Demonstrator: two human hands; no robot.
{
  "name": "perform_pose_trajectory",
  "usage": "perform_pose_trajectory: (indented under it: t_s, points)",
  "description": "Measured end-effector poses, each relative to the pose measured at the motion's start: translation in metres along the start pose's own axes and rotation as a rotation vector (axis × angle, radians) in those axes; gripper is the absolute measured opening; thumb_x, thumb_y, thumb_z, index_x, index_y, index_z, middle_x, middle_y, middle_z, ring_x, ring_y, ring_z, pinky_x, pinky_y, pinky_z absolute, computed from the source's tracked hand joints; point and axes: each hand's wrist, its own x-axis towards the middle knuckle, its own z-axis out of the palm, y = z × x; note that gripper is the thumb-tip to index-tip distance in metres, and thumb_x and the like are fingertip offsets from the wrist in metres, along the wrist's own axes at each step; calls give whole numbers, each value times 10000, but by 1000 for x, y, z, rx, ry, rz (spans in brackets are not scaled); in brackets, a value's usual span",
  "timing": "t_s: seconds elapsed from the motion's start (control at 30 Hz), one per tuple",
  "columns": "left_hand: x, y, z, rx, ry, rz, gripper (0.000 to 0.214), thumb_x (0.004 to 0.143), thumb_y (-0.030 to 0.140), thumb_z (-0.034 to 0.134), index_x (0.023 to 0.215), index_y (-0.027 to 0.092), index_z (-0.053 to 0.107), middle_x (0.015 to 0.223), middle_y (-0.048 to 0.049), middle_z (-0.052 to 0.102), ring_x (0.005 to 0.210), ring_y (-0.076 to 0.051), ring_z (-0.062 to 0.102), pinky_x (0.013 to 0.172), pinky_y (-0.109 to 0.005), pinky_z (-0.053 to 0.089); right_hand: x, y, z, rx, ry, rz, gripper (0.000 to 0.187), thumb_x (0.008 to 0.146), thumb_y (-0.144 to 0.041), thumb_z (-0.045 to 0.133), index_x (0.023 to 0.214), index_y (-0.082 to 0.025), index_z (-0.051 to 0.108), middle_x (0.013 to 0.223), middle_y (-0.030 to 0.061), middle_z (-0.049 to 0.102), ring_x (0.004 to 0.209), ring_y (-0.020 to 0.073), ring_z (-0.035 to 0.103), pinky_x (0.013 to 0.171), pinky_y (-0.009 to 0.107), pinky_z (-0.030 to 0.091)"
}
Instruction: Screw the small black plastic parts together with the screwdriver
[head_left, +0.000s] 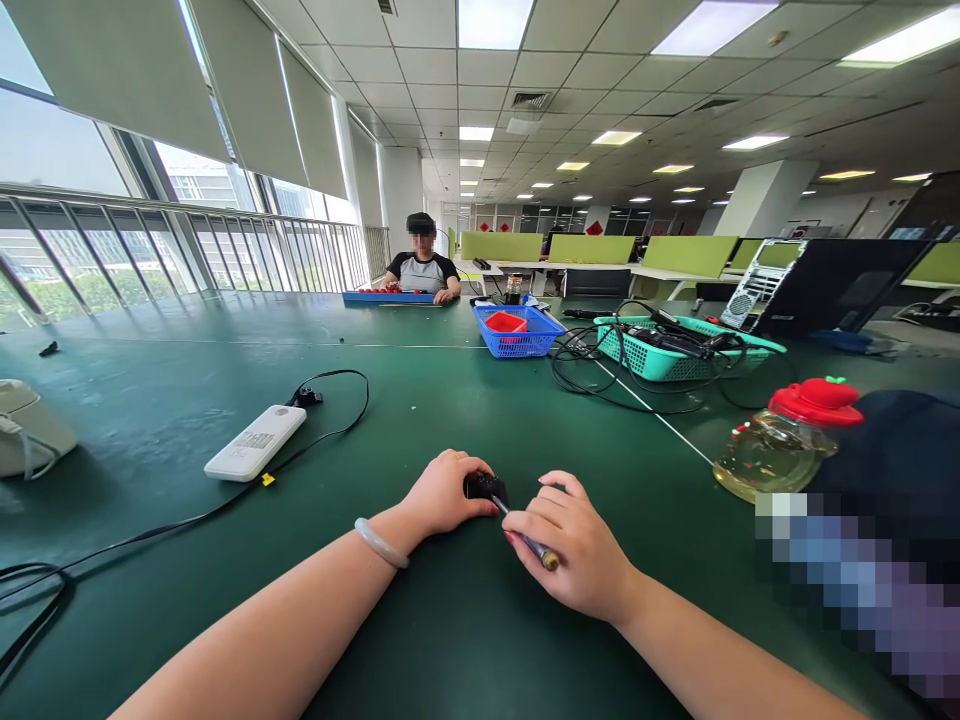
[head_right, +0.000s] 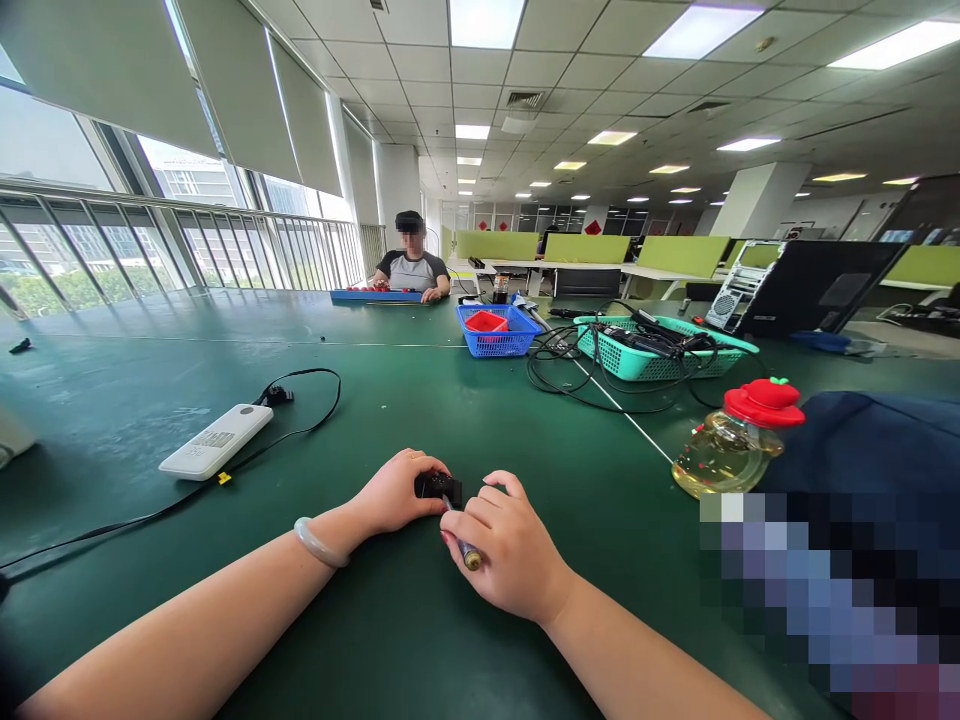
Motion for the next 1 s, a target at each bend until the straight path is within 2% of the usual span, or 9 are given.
perform_pose_trajectory:
  t_s: [0.17, 0.33, 0.6, 1.0]
  points:
    - [0, 1, 0, -18, 10, -3, 347, 708, 380, 780, 1022, 244, 723, 960, -35, 715, 971, -244, 600, 861, -352, 474, -4, -1, 6, 92, -110, -84, 107, 900, -202, 562, 815, -232, 619, 637, -34, 569, 620, 135, 482, 896, 378, 408]
    - [-1, 0, 2, -21, 18, 3, 351, 708, 383, 780, 1024, 243, 717, 971, -35, 714, 969, -245, 605, 865, -357, 482, -9, -1, 13, 140, -206, -80, 120, 859, -272, 628, 756, -230, 584, 638, -34, 573, 620, 141, 485, 912, 393, 411]
    - [-2, 1, 1, -20, 25, -13, 335, 696, 389, 790, 987, 243, 716, 975, -24, 723, 994, -254, 594, 897, -380, 467, -3, -1, 3, 76, -102, 14, 154, 899, -181, 508, 754, -220, 542, 606, -37, 547, 583, 135, 454, 898, 397, 394]
    - [-1, -1, 3, -21, 12, -11, 365, 699, 404, 795, 1013, 241, 706, 997, -34, 713, 1008, -254, 588, 915, -382, 466, -2, 1, 2, 75, -67, -22, 142, 892, -170, 498, 764, -220, 533, 610, -39, 523, 579, 135, 443, 919, 414, 401]
